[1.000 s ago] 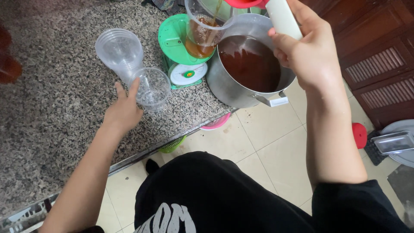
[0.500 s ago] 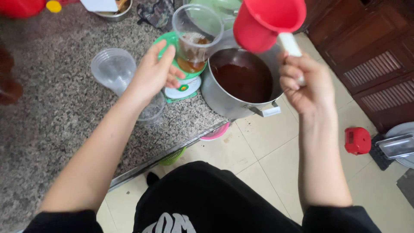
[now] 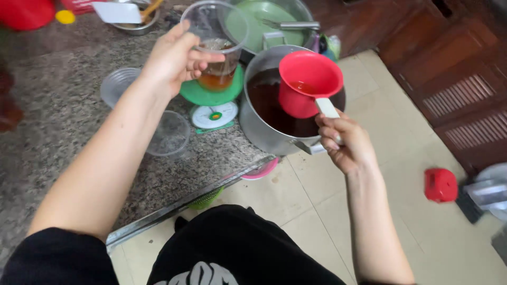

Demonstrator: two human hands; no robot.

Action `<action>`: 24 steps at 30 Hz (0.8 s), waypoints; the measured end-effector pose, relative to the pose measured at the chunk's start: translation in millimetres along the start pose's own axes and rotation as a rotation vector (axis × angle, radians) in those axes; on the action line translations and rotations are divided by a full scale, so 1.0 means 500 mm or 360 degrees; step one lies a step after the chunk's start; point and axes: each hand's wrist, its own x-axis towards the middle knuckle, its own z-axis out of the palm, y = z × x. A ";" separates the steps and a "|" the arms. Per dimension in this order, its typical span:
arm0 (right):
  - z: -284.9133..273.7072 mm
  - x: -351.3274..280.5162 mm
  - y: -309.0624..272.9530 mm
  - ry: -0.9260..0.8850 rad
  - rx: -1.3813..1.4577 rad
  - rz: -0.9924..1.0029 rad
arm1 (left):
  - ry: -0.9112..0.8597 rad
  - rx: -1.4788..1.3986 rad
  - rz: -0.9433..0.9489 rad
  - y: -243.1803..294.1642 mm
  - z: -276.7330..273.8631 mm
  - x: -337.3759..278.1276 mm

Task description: Pouring a dark liquid from a large metal pot into individual plastic cups using a red ladle.

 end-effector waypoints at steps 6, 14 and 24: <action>0.005 0.034 0.009 -0.0054 -0.0079 0.0018 | 0.0099 -0.0502 0.0151 0.067 -0.148 -0.118; 0.010 0.114 0.018 -0.0231 0.0086 0.0067 | 0.0607 -0.0475 0.0407 -0.018 -0.391 -0.285; -0.034 0.208 0.032 -0.0102 0.0283 0.0036 | 0.1354 -0.1035 0.0344 -0.245 -0.640 -0.387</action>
